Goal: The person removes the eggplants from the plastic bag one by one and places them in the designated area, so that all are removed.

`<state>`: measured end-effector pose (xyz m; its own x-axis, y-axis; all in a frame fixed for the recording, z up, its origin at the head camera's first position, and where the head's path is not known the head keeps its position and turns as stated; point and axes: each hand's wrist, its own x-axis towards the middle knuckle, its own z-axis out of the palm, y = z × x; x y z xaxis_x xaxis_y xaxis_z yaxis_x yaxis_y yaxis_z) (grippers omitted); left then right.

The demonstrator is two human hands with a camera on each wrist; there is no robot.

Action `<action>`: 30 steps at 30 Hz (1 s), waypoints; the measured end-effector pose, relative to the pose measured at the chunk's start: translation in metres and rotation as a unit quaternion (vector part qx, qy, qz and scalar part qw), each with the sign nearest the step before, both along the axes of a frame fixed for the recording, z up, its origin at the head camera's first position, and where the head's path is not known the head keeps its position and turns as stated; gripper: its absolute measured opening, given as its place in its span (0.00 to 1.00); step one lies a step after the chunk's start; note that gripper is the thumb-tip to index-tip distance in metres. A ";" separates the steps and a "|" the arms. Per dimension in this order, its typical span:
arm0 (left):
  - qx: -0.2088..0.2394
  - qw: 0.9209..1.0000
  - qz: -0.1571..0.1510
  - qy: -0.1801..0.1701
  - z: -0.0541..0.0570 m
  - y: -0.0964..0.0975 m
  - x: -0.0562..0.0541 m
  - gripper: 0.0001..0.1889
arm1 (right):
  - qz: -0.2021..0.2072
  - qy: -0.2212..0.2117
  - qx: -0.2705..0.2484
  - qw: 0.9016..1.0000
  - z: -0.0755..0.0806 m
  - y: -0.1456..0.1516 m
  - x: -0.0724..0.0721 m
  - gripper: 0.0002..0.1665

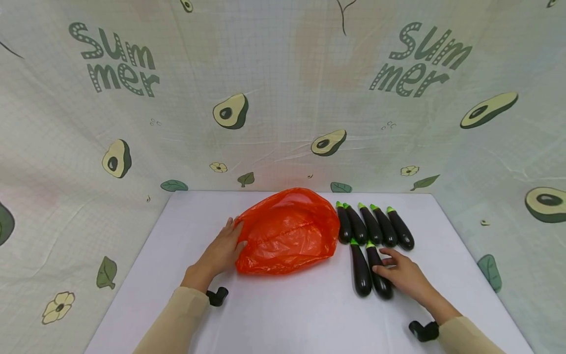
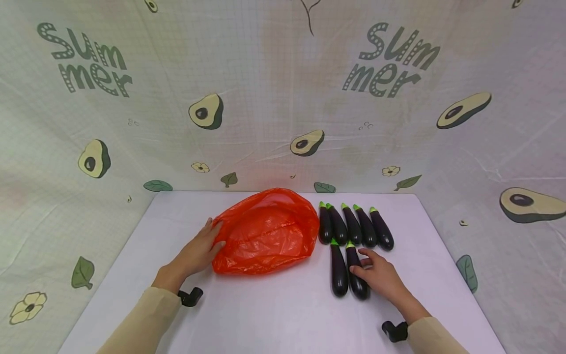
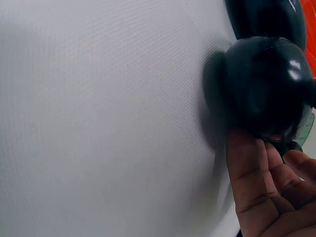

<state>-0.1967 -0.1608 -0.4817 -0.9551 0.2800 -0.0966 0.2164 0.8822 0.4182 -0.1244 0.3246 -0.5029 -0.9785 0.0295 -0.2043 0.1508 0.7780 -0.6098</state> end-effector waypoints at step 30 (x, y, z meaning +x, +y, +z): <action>-0.003 0.999 0.027 0.036 0.005 -0.004 0.004 0.37 | -0.052 0.172 -0.002 0.984 0.015 -0.027 -0.007 0.41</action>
